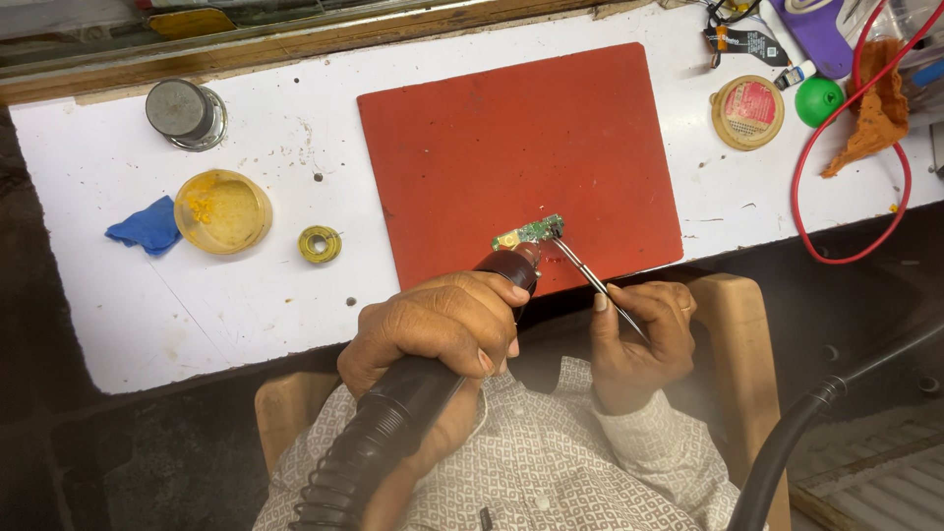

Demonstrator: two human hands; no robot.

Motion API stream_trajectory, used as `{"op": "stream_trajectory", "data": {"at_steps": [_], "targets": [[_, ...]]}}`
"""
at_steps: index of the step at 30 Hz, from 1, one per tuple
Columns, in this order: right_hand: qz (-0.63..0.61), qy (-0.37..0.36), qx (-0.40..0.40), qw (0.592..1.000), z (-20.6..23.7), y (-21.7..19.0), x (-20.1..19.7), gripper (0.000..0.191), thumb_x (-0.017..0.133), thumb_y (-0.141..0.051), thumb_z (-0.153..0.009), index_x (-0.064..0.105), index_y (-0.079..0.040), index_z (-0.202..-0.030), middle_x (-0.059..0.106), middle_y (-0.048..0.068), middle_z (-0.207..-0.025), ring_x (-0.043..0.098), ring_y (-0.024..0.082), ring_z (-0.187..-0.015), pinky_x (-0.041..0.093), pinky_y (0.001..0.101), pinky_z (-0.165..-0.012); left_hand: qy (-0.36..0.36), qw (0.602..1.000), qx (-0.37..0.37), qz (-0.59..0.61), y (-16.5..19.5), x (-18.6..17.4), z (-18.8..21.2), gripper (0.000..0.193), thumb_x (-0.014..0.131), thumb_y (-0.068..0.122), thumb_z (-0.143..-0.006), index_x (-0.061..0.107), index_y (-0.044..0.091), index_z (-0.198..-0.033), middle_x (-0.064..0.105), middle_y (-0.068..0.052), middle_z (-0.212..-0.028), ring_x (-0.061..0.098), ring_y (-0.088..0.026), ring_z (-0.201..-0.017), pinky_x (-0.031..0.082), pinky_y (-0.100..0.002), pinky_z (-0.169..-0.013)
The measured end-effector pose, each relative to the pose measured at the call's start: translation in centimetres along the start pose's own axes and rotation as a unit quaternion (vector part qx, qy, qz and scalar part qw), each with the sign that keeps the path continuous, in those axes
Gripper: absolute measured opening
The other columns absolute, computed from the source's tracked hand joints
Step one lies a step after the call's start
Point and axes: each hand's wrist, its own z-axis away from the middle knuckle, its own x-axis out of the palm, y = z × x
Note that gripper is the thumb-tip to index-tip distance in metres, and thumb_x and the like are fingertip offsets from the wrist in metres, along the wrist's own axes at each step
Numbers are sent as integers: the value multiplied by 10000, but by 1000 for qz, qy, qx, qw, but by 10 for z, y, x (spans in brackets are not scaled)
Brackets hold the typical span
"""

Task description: The person uses a hot air gun and tweezers to rework a small circuit board on a red mat, heating the board and manipulating components with the tweezers. They then set the board down, retrieve a toothbrush, and scrub the board to clean it.

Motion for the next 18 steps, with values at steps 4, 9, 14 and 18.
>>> {"op": "stream_trajectory", "data": {"at_steps": [4, 9, 14, 18], "targets": [[6, -11, 5, 1000, 0, 1, -1, 122, 800, -3, -890, 708, -35, -963, 673, 52, -871, 600, 194, -915, 437, 320, -894, -2, 1000, 1, 3, -1, -1, 1, 479, 631, 515, -1032, 619, 56, -894, 628, -105, -716, 668, -214, -642, 609, -494, -883], [3, -12, 4, 1000, -1, 1, 0, 124, 798, -2, -884, 710, -36, -965, 674, 50, -870, 596, 192, -908, 435, 336, -925, -1, 1000, -2, -1, -1, -1, 2, 473, 634, 508, -1037, 619, 57, -893, 626, -103, -714, 666, -210, -637, 608, -495, -884], [2, -8, 5, 1000, -1, 0, 2, 125, 795, 7, -876, 714, -36, -962, 674, 50, -868, 592, 195, -909, 433, 314, -878, 2, 1000, 1, -4, -2, -1, 2, 487, 625, 523, -1039, 621, 60, -890, 627, -98, -704, 672, -210, -631, 617, -495, -872], [6, -6, 3, 1000, -1, 1, 1, 125, 796, 3, -880, 709, -32, -962, 673, 56, -880, 599, 198, -917, 444, 316, -877, 4, 1000, 7, -8, -1, 1, -1, 496, 620, 538, -1034, 619, 63, -891, 633, -97, -707, 677, -211, -634, 620, -492, -872]]}}
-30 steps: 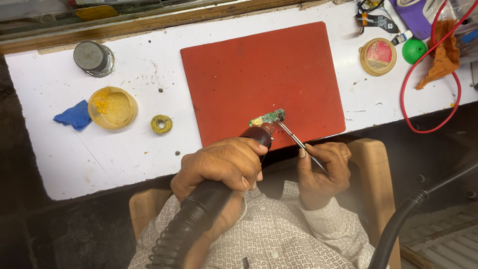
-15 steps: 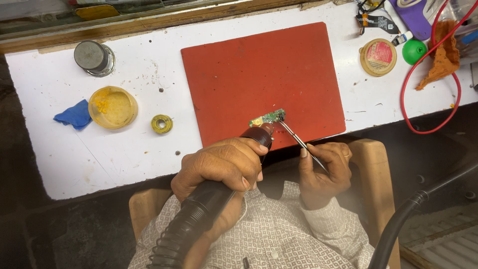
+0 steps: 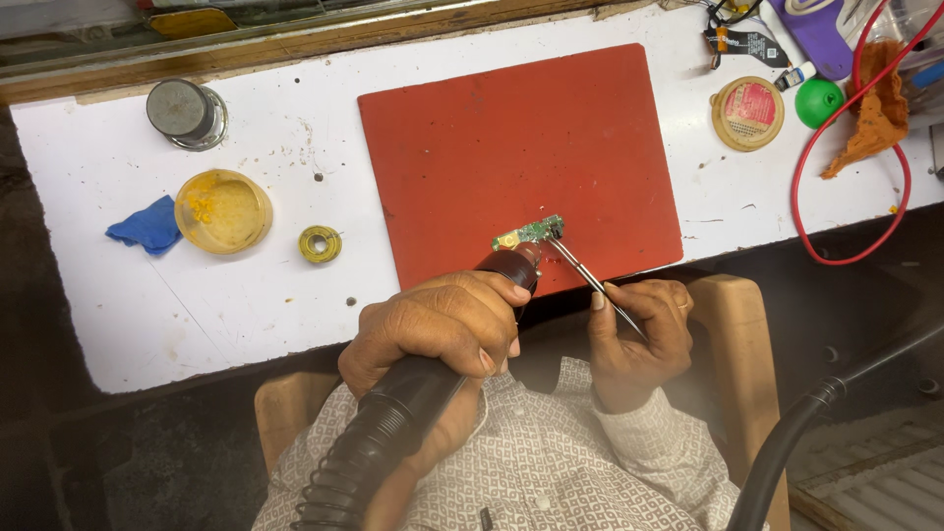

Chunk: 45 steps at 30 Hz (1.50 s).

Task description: The person uses a hot air gun and tweezers to rework a small circuit board on a red mat, heating the board and manipulating components with the tweezers. They then set the board down, retrieve a toothbrush, and scrub the board to clean it.

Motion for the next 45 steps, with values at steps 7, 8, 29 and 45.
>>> {"op": "stream_trajectory", "data": {"at_steps": [7, 8, 29, 45], "targets": [[-2, 5, -1, 1000, 1, 2, 0, 131, 804, 2, -885, 707, -28, -969, 676, 62, -891, 607, 204, -923, 450, 323, -878, 7, 1000, 15, 2, 3, 6, -7, 497, 592, 534, -1006, 596, 61, -853, 616, -92, -681, 655, -214, -654, 607, -471, -837], [-1, 4, 1, 1000, 1, 2, 0, 132, 801, 3, -885, 706, -28, -972, 676, 61, -895, 604, 206, -930, 451, 321, -878, -2, 999, 39, 22, 2, 5, -7, 502, 576, 536, -1022, 600, 54, -883, 613, -96, -715, 652, -212, -687, 599, -440, -835], [-9, -8, 5, 1000, -5, -10, 2, 135, 798, 4, -866, 714, -51, -955, 662, 37, -865, 583, 197, -888, 429, 333, -925, -47, 997, -52, -11, 15, 9, -46, 422, 639, 405, -1057, 599, 55, -825, 626, -74, -645, 659, -179, -627, 610, -409, -879], [-21, -7, -13, 1000, -7, -14, 13, 121, 803, -19, -865, 716, -62, -937, 697, 32, -866, 600, 178, -864, 398, 335, -940, -112, 990, -83, -33, 17, 9, -60, 433, 665, 449, -1028, 584, 73, -830, 620, -53, -645, 654, -148, -650, 606, -392, -931]]}}
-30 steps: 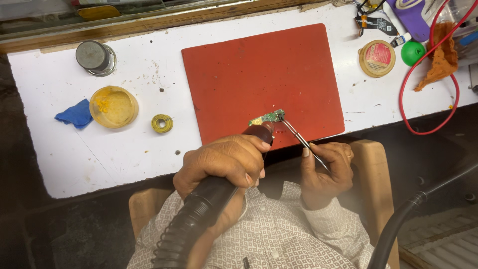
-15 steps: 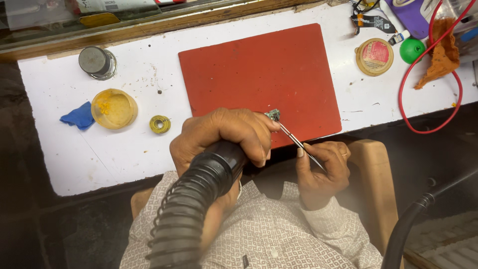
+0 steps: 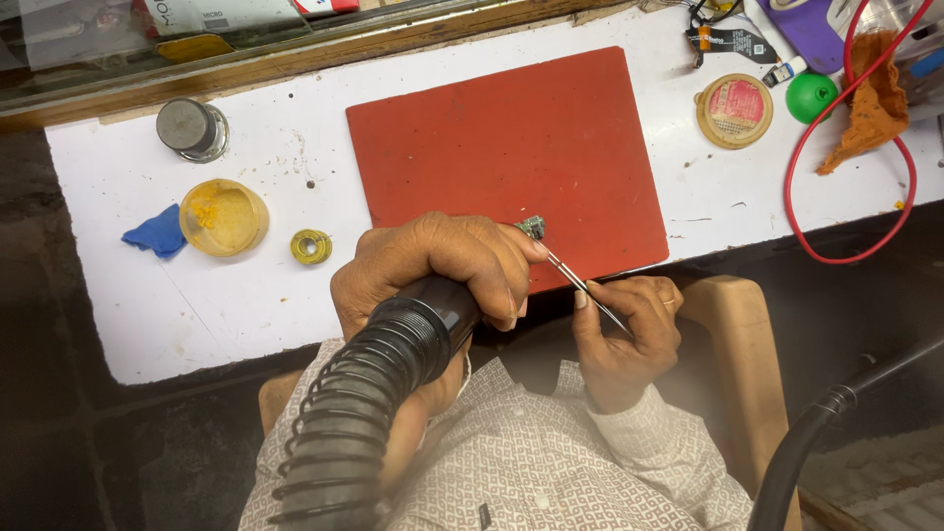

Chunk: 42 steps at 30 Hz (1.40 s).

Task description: The person uses a hot air gun and tweezers to rework a small circuit board on a red mat, heating the board and manipulating components with the tweezers. They then set the board down, retrieve a toothbrush, and scrub the board to clean it.

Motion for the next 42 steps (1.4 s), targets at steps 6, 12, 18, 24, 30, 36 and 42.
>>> {"op": "stream_trajectory", "data": {"at_steps": [6, 12, 18, 24, 30, 36, 42], "targets": [[-2, -4, 2, 1000, 0, 1, 0, 112, 803, -27, -872, 715, -61, -932, 695, 26, -854, 600, 162, -847, 392, 334, -946, 0, 1000, 3, 4, 0, 1, 1, 443, 663, 467, -1017, 584, 73, -830, 618, -52, -649, 653, -144, -656, 602, -387, -936], [0, -2, 2, 1000, 1, 2, 0, 111, 803, -24, -868, 718, -59, -929, 690, 25, -844, 600, 160, -841, 390, 334, -940, 2, 1000, 6, 9, 0, 1, 3, 453, 662, 484, -1007, 585, 74, -831, 617, -51, -652, 652, -141, -662, 597, -382, -940], [-3, -3, 5, 1000, 2, 1, 0, 113, 801, -24, -873, 717, -60, -940, 695, 27, -859, 601, 166, -853, 391, 334, -944, 6, 1000, 17, 17, -1, -1, 6, 465, 660, 502, -996, 585, 75, -831, 615, -51, -655, 652, -137, -668, 592, -377, -945], [-1, 2, 11, 1000, 3, 1, -2, 116, 798, -16, -880, 713, -55, -949, 689, 29, -870, 589, 173, -874, 404, 337, -938, 48, 999, 17, 0, -4, 4, 10, 397, 656, 383, -1037, 591, 82, -787, 610, -47, -607, 651, -142, -617, 633, -388, -899], [-2, 5, 24, 1000, 5, 1, -4, 123, 805, -16, -877, 713, -52, -950, 671, 27, -857, 565, 182, -880, 409, 331, -924, 62, 998, 12, -11, -3, 5, 13, 364, 635, 296, -1062, 590, 76, -775, 607, -53, -597, 650, -145, -604, 638, -384, -877], [-3, 4, 22, 1000, 9, -2, -2, 127, 812, -20, -868, 717, -51, -946, 680, 30, -838, 584, 179, -851, 401, 345, -943, 65, 998, 14, 0, -4, 7, 13, 354, 645, 286, -1055, 589, 71, -779, 603, -55, -602, 650, -151, -613, 633, -379, -877], [-5, 7, 23, 1000, 9, -2, 0, 130, 813, -22, -858, 716, -48, -941, 676, 39, -833, 586, 188, -843, 400, 340, -929, 69, 997, 15, -17, -4, 7, 14, 345, 655, 270, -1044, 590, 72, -769, 601, -48, -595, 646, -141, -604, 633, -372, -874]]}}
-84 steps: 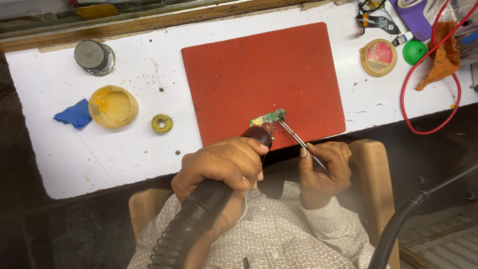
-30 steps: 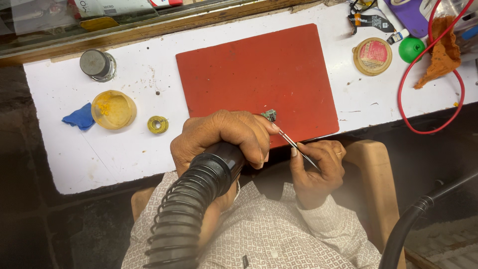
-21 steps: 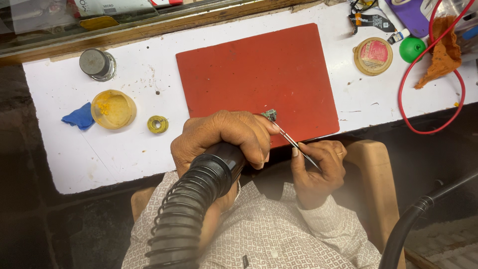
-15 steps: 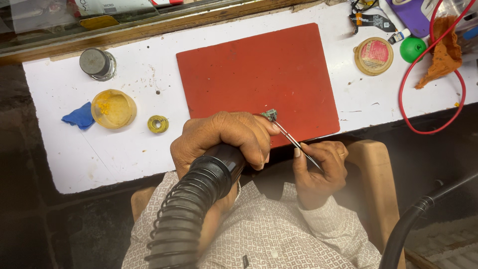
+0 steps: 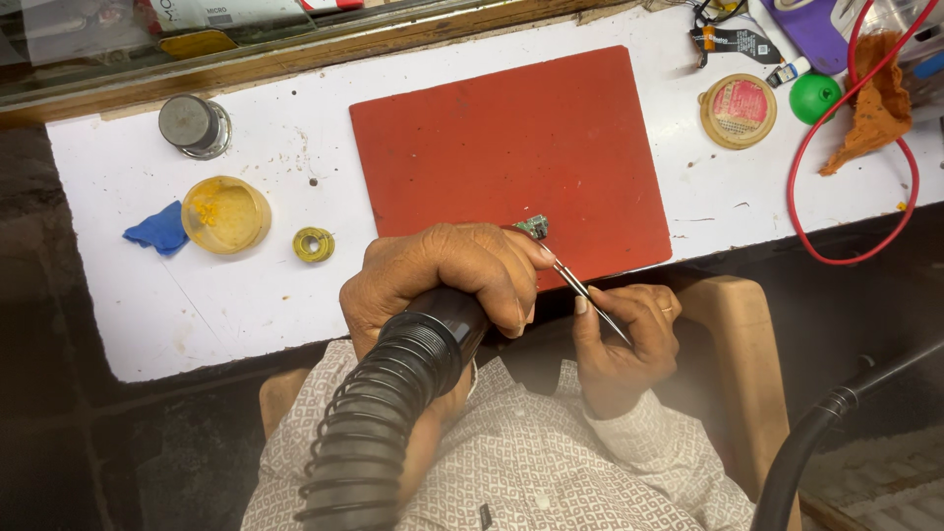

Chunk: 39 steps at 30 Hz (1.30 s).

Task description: The person uses a hot air gun and tweezers to rework a small circuit board on a red mat, heating the board and manipulating components with the tweezers. They then set the board down, retrieve a toothbrush, and scrub the board to clean it.

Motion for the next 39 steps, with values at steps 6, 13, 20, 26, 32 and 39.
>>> {"op": "stream_trajectory", "data": {"at_steps": [6, 13, 20, 26, 32, 39], "targets": [[8, -3, -7, 1000, 0, 1, 0, 130, 816, -30, -861, 714, -49, -940, 679, 40, -832, 593, 185, -840, 399, 354, -945, 3, 1000, -2, 1, 0, 0, 0, 326, 668, 261, -1034, 589, 77, -777, 600, -46, -595, 645, -139, -604, 634, -372, -874], [3, 3, -12, 1000, 0, 2, 2, 135, 824, -43, -858, 716, -51, -938, 678, 39, -829, 599, 184, -836, 401, 349, -943, 3, 1000, -4, 2, -1, 0, 0, 361, 655, 296, -1044, 592, 81, -761, 601, -42, -592, 648, -138, -602, 634, -370, -876], [14, 1, -8, 1000, 1, 2, 2, 133, 825, -39, -852, 723, -57, -936, 680, 36, -829, 598, 183, -843, 403, 351, -939, -1, 1000, 4, -11, -1, 0, 0, 380, 637, 337, -1048, 591, 90, -762, 600, -29, -585, 653, -130, -599, 639, -363, -870], [18, 5, -2, 1000, 1, 1, 2, 139, 824, -27, -855, 727, -58, -948, 671, 33, -837, 587, 188, -868, 409, 348, -949, 2, 1000, -5, -14, -1, 0, 1, 377, 658, 339, -1037, 588, 99, -754, 602, -30, -589, 658, -131, -606, 646, -376, -877], [19, 10, -8, 1000, 0, 1, 3, 141, 821, -18, -852, 726, -63, -945, 671, 32, -833, 598, 181, -860, 413, 351, -946, -1, 1000, 0, -5, -1, 0, 1, 382, 655, 351, -1031, 587, 93, -757, 606, -35, -597, 662, -135, -620, 643, -378, -889], [20, -2, -11, 1000, -1, 1, 0, 140, 820, -23, -855, 724, -60, -949, 670, 34, -833, 599, 188, -862, 411, 356, -955, -1, 1000, 1, -12, -1, 1, 1, 374, 658, 338, -1026, 586, 94, -752, 607, -35, -594, 663, -136, -615, 648, -378, -875]]}}
